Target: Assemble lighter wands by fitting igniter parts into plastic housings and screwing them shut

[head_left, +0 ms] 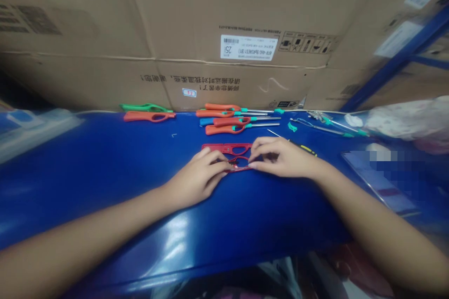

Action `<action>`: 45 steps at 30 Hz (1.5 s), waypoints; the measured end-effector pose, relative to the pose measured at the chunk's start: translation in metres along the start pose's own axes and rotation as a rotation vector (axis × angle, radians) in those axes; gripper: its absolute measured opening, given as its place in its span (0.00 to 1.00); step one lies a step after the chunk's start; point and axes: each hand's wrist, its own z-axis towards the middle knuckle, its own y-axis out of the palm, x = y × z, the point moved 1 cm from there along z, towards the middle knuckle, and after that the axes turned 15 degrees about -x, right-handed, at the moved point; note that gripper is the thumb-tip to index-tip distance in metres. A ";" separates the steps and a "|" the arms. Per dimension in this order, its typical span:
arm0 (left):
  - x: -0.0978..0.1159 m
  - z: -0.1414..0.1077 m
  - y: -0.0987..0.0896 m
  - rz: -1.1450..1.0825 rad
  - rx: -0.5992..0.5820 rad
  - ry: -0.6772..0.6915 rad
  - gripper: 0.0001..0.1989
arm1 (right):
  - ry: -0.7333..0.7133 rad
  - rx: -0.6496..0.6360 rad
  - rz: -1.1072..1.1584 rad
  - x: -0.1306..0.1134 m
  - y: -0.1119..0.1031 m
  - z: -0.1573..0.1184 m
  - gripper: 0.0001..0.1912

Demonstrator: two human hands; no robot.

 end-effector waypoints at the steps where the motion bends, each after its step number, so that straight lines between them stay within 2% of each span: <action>1: 0.000 0.000 0.000 0.001 0.003 0.004 0.12 | 0.006 0.078 -0.029 0.005 -0.005 -0.001 0.11; 4: -0.001 0.000 0.000 0.003 0.009 0.012 0.13 | 0.171 0.385 -0.204 0.029 -0.026 -0.009 0.14; 6: -0.001 -0.001 0.000 0.006 0.013 0.010 0.13 | 0.456 0.529 -0.328 0.051 -0.040 -0.019 0.11; 8: -0.001 -0.001 0.000 0.011 0.020 0.008 0.13 | 0.765 0.523 -0.321 0.073 -0.049 -0.029 0.07; 10: -0.001 -0.002 0.000 0.016 0.024 0.008 0.13 | 0.860 0.507 -0.279 0.090 -0.051 -0.037 0.07; 13: -0.001 -0.002 0.000 0.019 0.029 0.013 0.13 | 0.910 0.497 -0.186 0.102 -0.048 -0.041 0.06; 17: -0.001 -0.002 0.000 0.017 0.043 0.025 0.13 | 0.857 0.555 -0.019 0.100 -0.046 -0.035 0.08; 21: 0.000 -0.002 0.000 0.003 0.059 0.030 0.13 | 0.680 0.578 0.271 0.079 -0.043 -0.020 0.09; 27: 0.000 -0.001 -0.001 -0.009 0.031 0.007 0.13 | 0.358 0.445 0.635 0.030 -0.019 0.000 0.23; 29: 0.000 -0.001 -0.001 0.000 0.022 0.007 0.13 | 0.261 0.372 0.801 0.018 -0.009 0.004 0.24; 31: -0.001 -0.001 -0.001 0.002 0.014 -0.001 0.13 | 0.223 0.284 0.883 0.012 -0.001 0.007 0.22; 35: -0.001 0.000 -0.001 -0.004 0.007 -0.010 0.13 | 0.270 0.168 0.858 0.012 0.007 0.010 0.21; 40: -0.001 0.001 0.000 -0.011 0.008 -0.004 0.13 | 0.283 0.219 0.730 0.013 0.005 0.009 0.17; 45: -0.001 0.001 -0.001 -0.015 0.006 -0.003 0.13 | 0.329 0.204 0.651 0.008 0.000 0.007 0.21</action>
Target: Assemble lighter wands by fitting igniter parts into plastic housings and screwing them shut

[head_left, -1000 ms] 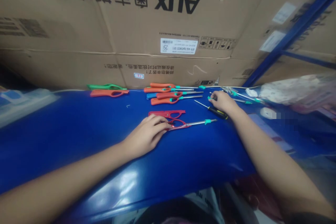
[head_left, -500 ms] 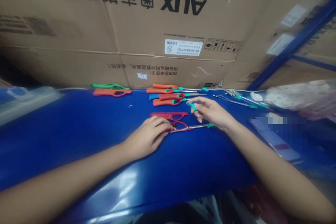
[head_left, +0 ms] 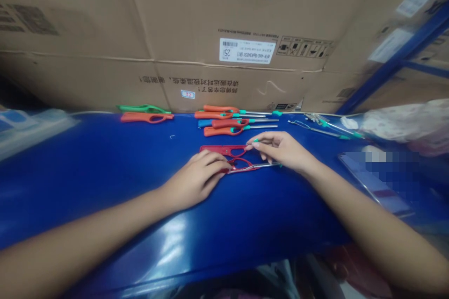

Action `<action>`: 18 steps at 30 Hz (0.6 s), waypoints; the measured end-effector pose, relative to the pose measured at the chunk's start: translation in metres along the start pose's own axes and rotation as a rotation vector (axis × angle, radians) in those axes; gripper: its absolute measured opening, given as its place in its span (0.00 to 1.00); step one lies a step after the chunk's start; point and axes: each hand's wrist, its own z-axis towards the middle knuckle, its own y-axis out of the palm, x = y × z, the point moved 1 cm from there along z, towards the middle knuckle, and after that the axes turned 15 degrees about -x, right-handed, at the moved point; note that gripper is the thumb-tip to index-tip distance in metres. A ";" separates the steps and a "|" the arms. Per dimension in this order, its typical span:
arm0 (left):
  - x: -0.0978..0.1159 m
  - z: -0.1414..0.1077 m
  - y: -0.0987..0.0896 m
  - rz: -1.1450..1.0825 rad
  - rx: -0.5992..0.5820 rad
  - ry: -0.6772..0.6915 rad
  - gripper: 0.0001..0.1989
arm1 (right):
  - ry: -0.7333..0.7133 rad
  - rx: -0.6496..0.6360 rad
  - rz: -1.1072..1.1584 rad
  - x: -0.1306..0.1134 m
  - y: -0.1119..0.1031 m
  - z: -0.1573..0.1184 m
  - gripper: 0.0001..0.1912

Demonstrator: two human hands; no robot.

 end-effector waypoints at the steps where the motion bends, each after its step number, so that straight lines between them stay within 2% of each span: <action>1: 0.000 0.000 0.000 -0.001 -0.001 -0.001 0.13 | -0.014 0.007 -0.040 -0.001 0.000 0.000 0.20; 5: 0.000 0.000 0.000 0.000 0.001 0.003 0.13 | -0.109 0.103 -0.183 0.001 -0.002 0.001 0.17; 10: 0.000 0.000 0.001 0.006 0.009 0.003 0.13 | -0.003 0.096 0.100 0.007 0.000 0.006 0.19; 18: -0.001 0.000 0.001 0.009 -0.003 -0.003 0.13 | -0.029 0.146 0.302 0.015 0.002 0.010 0.19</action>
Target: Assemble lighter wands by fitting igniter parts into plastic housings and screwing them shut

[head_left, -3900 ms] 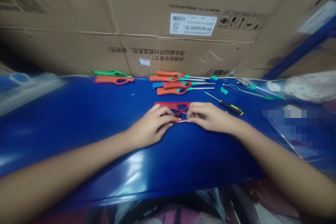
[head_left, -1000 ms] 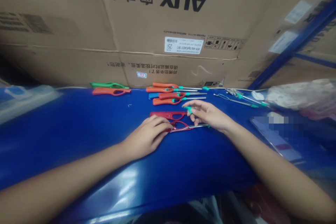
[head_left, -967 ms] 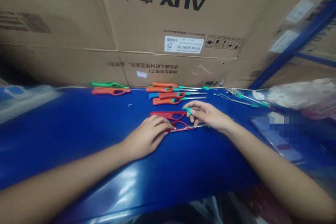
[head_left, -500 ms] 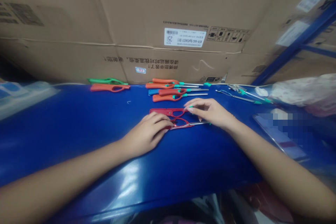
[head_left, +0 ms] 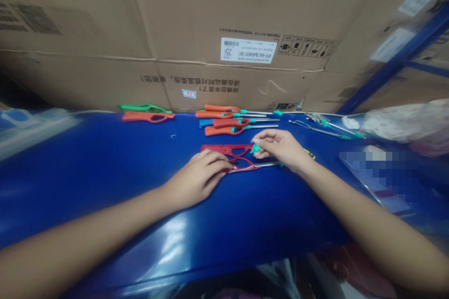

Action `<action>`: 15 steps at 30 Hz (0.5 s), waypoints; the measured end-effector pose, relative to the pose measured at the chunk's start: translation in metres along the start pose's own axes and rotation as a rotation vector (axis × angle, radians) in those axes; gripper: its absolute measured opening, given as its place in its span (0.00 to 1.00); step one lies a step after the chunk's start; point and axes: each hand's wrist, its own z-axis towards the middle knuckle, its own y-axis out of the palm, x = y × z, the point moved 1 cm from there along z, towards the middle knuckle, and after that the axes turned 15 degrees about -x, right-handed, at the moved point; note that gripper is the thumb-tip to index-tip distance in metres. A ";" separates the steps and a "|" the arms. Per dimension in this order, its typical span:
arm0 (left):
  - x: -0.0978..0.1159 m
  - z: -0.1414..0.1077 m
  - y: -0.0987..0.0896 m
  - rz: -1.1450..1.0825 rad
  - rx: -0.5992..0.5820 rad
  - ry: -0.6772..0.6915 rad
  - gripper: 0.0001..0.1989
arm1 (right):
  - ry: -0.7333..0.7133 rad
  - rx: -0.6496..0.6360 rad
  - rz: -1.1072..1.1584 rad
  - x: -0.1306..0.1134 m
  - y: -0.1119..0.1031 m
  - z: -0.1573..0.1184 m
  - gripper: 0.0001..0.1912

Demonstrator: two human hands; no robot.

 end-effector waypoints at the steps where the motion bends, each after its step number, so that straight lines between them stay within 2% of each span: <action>1: 0.000 0.000 0.000 0.001 0.000 0.000 0.13 | -0.004 0.005 0.039 0.001 -0.001 0.000 0.19; 4: 0.000 0.001 0.000 0.003 0.006 0.002 0.13 | 0.006 -0.012 0.114 0.004 -0.004 0.001 0.19; 8: 0.000 0.001 0.000 0.000 0.009 0.007 0.13 | 0.052 -0.007 0.076 0.003 -0.006 0.002 0.20; 11: 0.000 0.000 0.000 -0.007 0.010 0.009 0.13 | 0.036 -0.009 -0.031 -0.002 -0.003 0.000 0.19; 15: 0.000 0.000 0.000 -0.039 0.022 0.020 0.14 | 0.039 -0.076 -0.278 -0.005 0.005 -0.005 0.18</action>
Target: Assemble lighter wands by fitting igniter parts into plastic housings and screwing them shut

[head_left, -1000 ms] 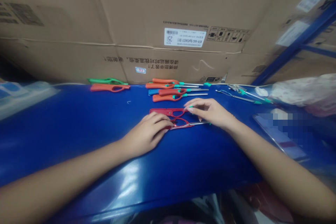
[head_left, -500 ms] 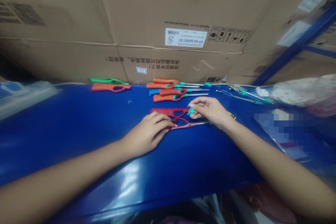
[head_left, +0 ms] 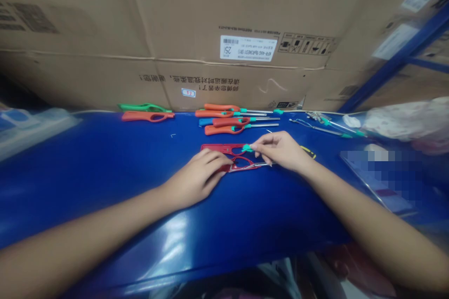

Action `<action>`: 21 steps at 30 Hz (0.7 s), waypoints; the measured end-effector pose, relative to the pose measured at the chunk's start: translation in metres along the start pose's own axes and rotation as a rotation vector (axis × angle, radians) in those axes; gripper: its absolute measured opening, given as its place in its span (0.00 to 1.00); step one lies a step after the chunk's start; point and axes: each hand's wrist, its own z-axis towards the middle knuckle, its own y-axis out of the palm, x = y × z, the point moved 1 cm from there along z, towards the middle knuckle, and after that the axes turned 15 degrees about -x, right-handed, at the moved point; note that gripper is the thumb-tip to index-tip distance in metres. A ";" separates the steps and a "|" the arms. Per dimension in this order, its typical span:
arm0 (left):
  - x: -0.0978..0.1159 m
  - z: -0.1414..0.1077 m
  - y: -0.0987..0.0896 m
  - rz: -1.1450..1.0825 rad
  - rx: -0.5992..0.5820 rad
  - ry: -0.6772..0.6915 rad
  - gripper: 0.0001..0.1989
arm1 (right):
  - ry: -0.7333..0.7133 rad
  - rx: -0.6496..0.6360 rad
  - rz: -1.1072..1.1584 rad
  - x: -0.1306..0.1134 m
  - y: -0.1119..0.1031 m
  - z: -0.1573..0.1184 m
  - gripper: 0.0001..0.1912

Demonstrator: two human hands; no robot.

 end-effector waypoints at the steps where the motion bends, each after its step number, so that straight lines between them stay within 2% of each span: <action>1: 0.000 0.000 0.000 -0.007 0.006 -0.002 0.14 | -0.017 -0.014 -0.073 0.000 0.002 -0.001 0.19; 6: 0.000 -0.001 0.000 -0.030 0.017 -0.005 0.17 | -0.271 -0.097 -0.470 0.002 0.008 -0.003 0.14; 9: 0.000 -0.001 0.000 -0.061 0.013 -0.011 0.16 | -0.365 -0.182 -0.620 0.002 0.007 -0.004 0.09; 15: -0.001 -0.001 0.001 -0.113 0.014 -0.046 0.15 | -0.422 -0.228 -0.654 0.002 0.005 -0.005 0.07; 21: -0.002 0.000 0.001 -0.131 0.002 -0.074 0.15 | -0.413 -0.256 -0.635 0.004 0.006 -0.005 0.04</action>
